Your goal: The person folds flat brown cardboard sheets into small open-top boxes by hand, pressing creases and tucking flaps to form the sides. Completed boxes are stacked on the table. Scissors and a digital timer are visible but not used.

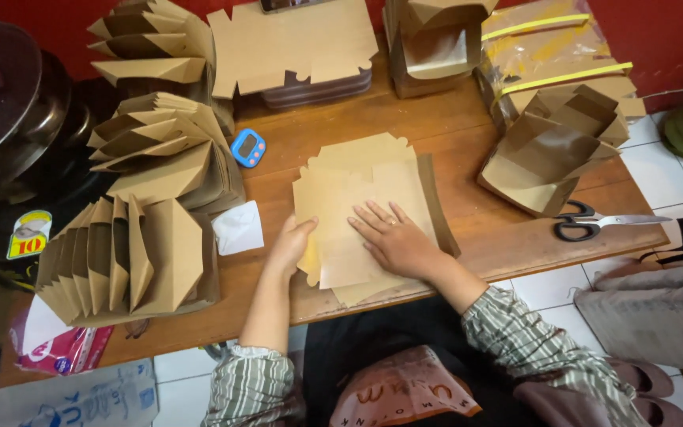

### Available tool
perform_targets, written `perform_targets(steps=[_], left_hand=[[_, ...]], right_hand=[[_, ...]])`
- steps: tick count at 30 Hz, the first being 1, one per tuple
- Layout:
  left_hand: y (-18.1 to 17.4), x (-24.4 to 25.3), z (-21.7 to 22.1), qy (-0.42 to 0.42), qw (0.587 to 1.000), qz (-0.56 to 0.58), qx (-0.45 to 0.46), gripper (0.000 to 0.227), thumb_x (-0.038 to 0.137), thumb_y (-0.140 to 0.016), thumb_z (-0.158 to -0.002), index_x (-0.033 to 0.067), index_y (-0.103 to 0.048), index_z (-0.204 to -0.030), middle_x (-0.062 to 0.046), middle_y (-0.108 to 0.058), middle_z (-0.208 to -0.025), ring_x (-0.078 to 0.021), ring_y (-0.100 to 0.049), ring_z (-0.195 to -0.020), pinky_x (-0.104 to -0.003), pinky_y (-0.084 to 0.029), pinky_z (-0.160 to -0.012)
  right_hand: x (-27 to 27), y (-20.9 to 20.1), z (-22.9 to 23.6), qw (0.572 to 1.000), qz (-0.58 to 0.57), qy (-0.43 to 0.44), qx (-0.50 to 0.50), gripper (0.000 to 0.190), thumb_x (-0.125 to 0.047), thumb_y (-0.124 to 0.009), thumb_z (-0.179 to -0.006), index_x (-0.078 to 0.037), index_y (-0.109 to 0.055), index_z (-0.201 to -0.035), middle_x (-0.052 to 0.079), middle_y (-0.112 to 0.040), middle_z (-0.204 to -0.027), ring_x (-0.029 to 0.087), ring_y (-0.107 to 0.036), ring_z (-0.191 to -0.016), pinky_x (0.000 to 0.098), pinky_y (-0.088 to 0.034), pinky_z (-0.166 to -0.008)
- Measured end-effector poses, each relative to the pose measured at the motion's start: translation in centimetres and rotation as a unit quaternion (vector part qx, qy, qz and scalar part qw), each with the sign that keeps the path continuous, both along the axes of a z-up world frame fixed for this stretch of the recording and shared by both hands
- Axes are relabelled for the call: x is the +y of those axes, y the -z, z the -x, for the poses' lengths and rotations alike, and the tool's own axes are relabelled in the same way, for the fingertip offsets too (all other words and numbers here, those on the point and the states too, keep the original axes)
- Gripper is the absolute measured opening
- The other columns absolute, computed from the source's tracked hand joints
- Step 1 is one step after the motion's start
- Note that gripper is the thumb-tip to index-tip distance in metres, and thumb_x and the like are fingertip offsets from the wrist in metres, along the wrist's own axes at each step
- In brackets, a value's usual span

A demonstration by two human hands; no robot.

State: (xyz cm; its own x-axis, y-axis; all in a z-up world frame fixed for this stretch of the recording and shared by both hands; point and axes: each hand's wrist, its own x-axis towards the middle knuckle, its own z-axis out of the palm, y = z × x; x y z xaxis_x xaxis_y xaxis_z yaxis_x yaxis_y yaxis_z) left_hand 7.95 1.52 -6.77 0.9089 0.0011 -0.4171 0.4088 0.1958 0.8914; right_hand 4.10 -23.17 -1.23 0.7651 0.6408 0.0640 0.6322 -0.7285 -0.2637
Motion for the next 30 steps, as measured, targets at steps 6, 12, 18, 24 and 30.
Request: perform_targets(steps=[6, 12, 18, 24, 30], left_hand=[[-1.8, -4.5, -1.3, 0.081, 0.978, 0.137, -0.133, 0.086, 0.001, -0.055, -0.093, 0.0269, -0.015, -0.165, -0.016, -0.034, -0.161, -0.0301, -0.05, -0.135, -0.041, -0.051, -0.105], [-9.3, -11.9, 0.7, 0.151, 0.977, -0.056, -0.143, 0.097, 0.028, -0.061, -0.094, 0.022, 0.006, -0.164, -0.026, 0.021, -0.166, -0.0589, 0.026, -0.144, -0.071, 0.017, -0.113], [-7.8, -14.1, 0.3, 0.147, 0.965, -0.171, -0.132, 0.11, 0.044, -0.073, -0.089, 0.0291, 0.007, -0.164, -0.016, 0.025, -0.167, -0.0585, 0.032, -0.141, -0.081, 0.02, -0.099], [-6.8, -13.5, 0.4, 0.049, 0.991, 0.083, -0.097, 0.083, 0.027, -0.055, -0.102, 0.0225, 0.001, -0.164, -0.019, 0.025, -0.166, -0.0433, 0.027, -0.149, -0.061, 0.022, -0.117], [-3.7, -13.3, 0.7, 0.013, 0.969, 0.182, -0.165, 0.071, 0.017, -0.043, -0.109, 0.0093, 0.003, -0.163, -0.017, 0.02, -0.167, -0.0328, 0.02, -0.154, -0.049, 0.012, -0.125]], right_hand=[[-0.2, 1.7, -0.2, 1.0, 0.001, 0.005, -0.025, 0.053, -0.032, -0.046, -0.102, -0.015, -0.043, -0.152, 0.007, -0.035, -0.163, 0.028, -0.024, -0.153, 0.0569, -0.013, -0.122], [-0.9, 5.5, -1.4, 0.999, -0.005, 0.005, -0.051, 0.052, -0.033, -0.05, -0.097, -0.004, -0.051, -0.14, 0.014, -0.05, -0.152, 0.03, -0.036, -0.148, 0.0551, -0.018, -0.122], [-0.2, -4.8, 0.0, 0.971, -0.128, 0.082, 0.185, 0.059, -0.04, -0.051, -0.088, -0.005, -0.059, -0.135, 0.014, -0.06, -0.143, 0.031, -0.045, -0.143, 0.0506, -0.017, -0.125], [-0.5, -4.7, 1.8, 0.938, -0.229, 0.144, 0.214, 0.057, -0.037, -0.066, -0.081, -0.001, -0.066, -0.125, 0.019, -0.068, -0.126, 0.038, -0.056, -0.127, 0.0489, -0.027, -0.122], [-1.3, -1.9, 1.3, 0.937, -0.246, 0.15, 0.196, 0.057, -0.035, -0.079, -0.071, -0.001, -0.071, -0.117, 0.021, -0.074, -0.112, 0.04, -0.066, -0.115, 0.0508, -0.04, -0.113]])
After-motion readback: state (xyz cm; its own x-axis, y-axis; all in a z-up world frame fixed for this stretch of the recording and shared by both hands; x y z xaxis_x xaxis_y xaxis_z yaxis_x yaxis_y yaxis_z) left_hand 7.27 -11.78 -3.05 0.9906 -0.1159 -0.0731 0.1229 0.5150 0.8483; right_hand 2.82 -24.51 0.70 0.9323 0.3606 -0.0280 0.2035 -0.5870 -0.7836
